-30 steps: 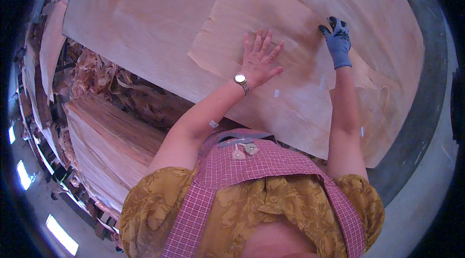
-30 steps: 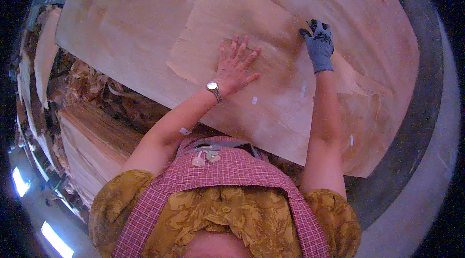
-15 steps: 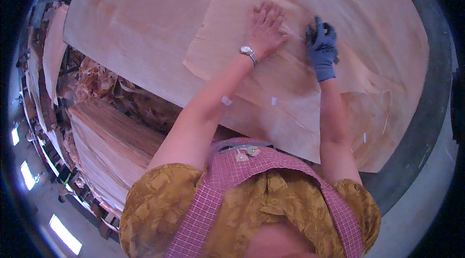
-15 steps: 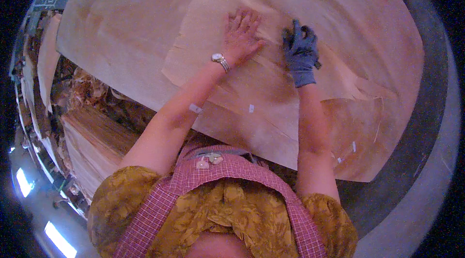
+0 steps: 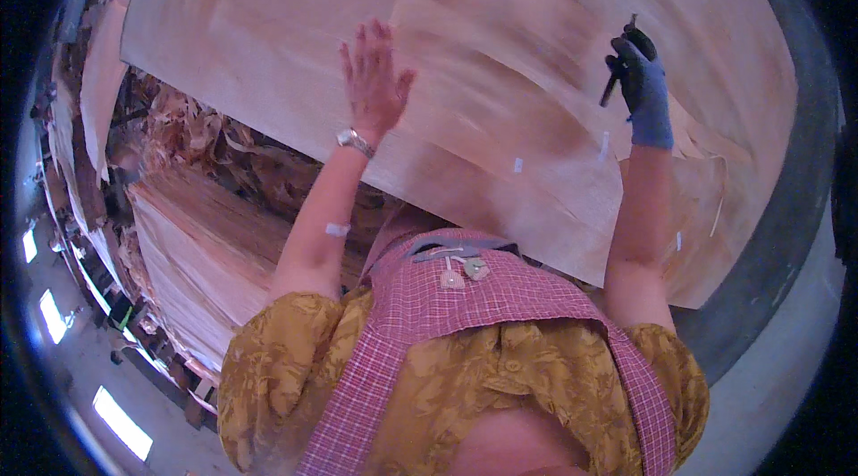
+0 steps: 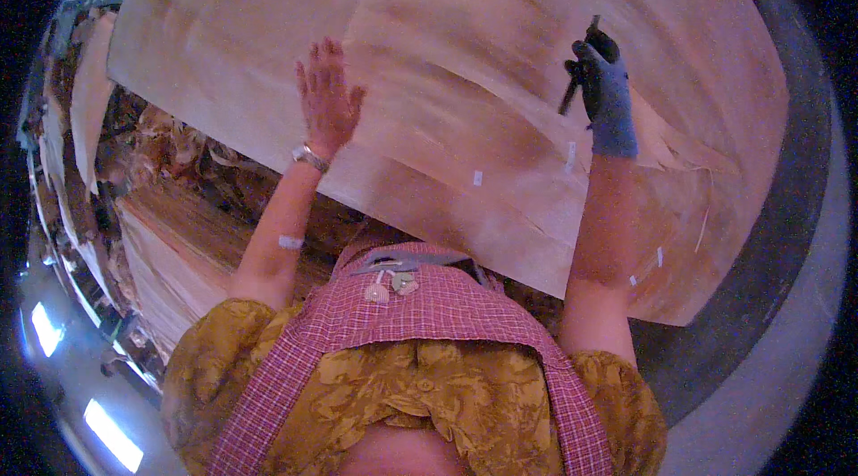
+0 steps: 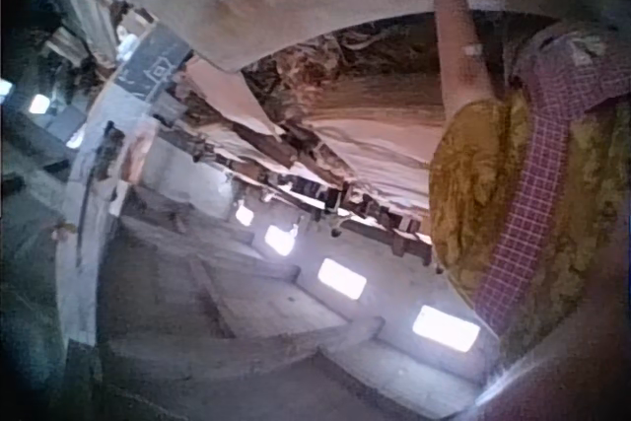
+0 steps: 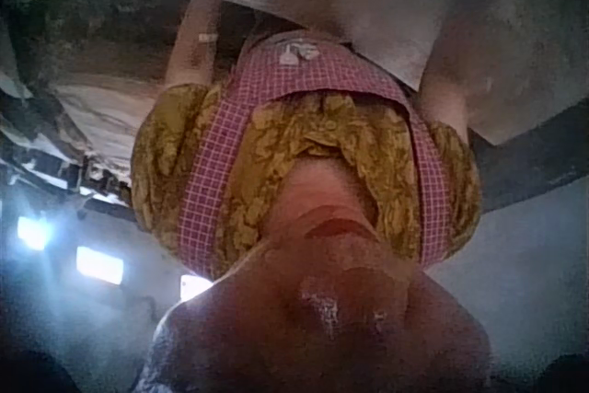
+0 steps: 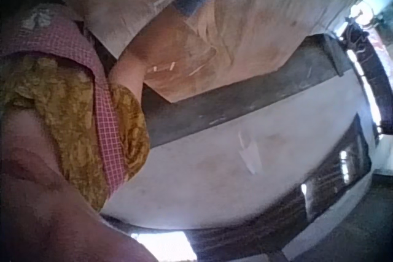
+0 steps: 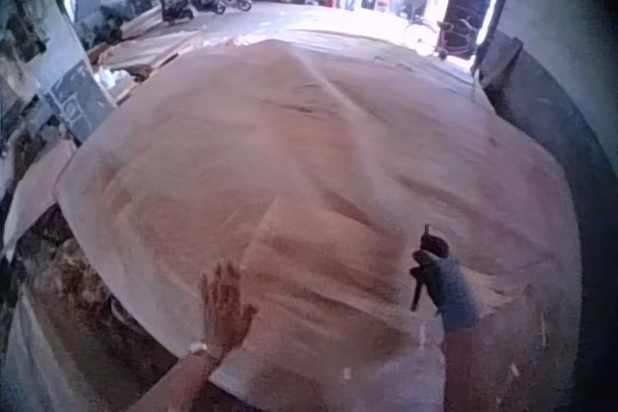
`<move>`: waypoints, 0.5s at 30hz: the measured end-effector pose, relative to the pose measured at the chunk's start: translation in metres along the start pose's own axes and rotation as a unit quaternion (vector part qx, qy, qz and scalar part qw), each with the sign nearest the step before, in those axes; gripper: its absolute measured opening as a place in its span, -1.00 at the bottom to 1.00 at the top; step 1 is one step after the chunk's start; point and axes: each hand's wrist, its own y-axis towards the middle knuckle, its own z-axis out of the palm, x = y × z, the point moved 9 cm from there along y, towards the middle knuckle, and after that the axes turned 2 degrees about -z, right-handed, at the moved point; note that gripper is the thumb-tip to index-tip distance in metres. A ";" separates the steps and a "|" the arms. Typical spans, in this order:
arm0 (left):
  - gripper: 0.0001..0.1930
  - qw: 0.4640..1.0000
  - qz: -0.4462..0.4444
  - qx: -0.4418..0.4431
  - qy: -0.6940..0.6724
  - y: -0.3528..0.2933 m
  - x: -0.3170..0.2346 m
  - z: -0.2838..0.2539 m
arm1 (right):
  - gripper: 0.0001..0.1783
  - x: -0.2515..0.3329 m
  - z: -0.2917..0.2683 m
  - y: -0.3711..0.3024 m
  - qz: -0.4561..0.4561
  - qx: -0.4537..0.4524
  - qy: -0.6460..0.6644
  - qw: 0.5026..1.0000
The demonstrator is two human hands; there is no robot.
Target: The person applies tape to various thin wood veneer sheets and removes a damaged section to patch it with a new piece of veneer.
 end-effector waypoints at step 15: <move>-0.51 0.995 -0.048 -0.012 -0.092 -0.029 0.004 -0.012 | -0.64 -0.050 0.238 -0.175 0.027 0.272 -0.219 0.937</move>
